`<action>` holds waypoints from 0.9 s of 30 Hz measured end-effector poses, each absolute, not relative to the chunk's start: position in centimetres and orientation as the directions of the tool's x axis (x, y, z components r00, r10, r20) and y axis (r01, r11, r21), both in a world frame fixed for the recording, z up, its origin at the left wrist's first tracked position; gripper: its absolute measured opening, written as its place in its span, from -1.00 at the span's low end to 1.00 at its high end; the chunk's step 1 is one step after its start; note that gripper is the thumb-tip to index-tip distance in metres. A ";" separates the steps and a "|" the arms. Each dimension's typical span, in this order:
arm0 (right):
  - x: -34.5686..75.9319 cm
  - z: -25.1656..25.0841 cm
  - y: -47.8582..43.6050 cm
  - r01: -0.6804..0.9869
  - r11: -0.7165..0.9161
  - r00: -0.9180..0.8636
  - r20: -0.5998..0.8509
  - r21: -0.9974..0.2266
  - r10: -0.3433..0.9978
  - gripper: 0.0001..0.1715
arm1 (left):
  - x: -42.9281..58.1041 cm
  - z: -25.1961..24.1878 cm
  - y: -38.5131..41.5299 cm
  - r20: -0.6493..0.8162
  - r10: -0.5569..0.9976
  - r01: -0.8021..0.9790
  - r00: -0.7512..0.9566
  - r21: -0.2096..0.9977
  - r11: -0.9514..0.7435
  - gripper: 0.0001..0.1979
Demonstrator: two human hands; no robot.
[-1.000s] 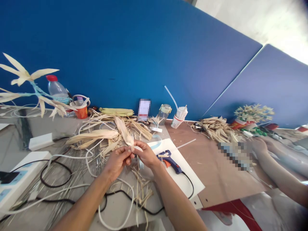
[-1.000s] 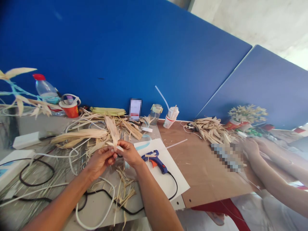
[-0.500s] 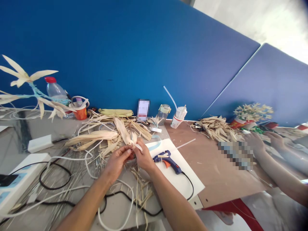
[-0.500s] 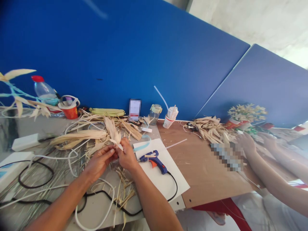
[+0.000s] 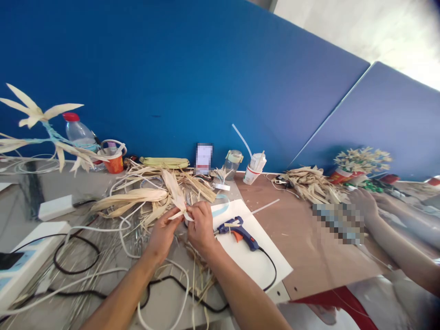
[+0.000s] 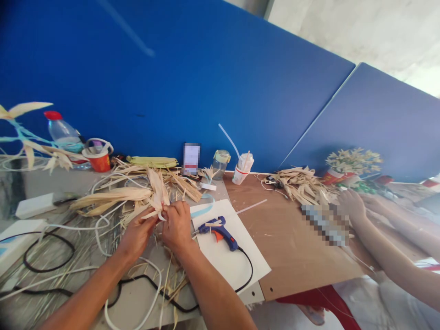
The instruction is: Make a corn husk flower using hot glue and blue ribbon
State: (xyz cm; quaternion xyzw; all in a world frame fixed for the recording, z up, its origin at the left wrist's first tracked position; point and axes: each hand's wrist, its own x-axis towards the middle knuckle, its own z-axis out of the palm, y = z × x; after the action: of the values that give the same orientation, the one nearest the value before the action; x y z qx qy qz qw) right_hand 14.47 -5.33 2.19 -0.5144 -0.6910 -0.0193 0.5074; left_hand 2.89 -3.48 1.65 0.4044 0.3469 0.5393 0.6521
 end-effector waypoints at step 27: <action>16.0 4.3 -4.9 -0.536 -0.122 -0.135 -0.058 -0.835 0.989 -0.66 | 3.0 2.2 -4.2 0.024 0.915 -0.376 0.402 0.916 0.142 -0.74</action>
State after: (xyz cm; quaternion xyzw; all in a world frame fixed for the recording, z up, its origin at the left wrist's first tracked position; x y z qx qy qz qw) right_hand 15.97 -4.93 4.29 -0.3316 -0.3415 0.6716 0.5677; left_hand 3.00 -4.22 2.21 0.4635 0.2909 0.4629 0.6973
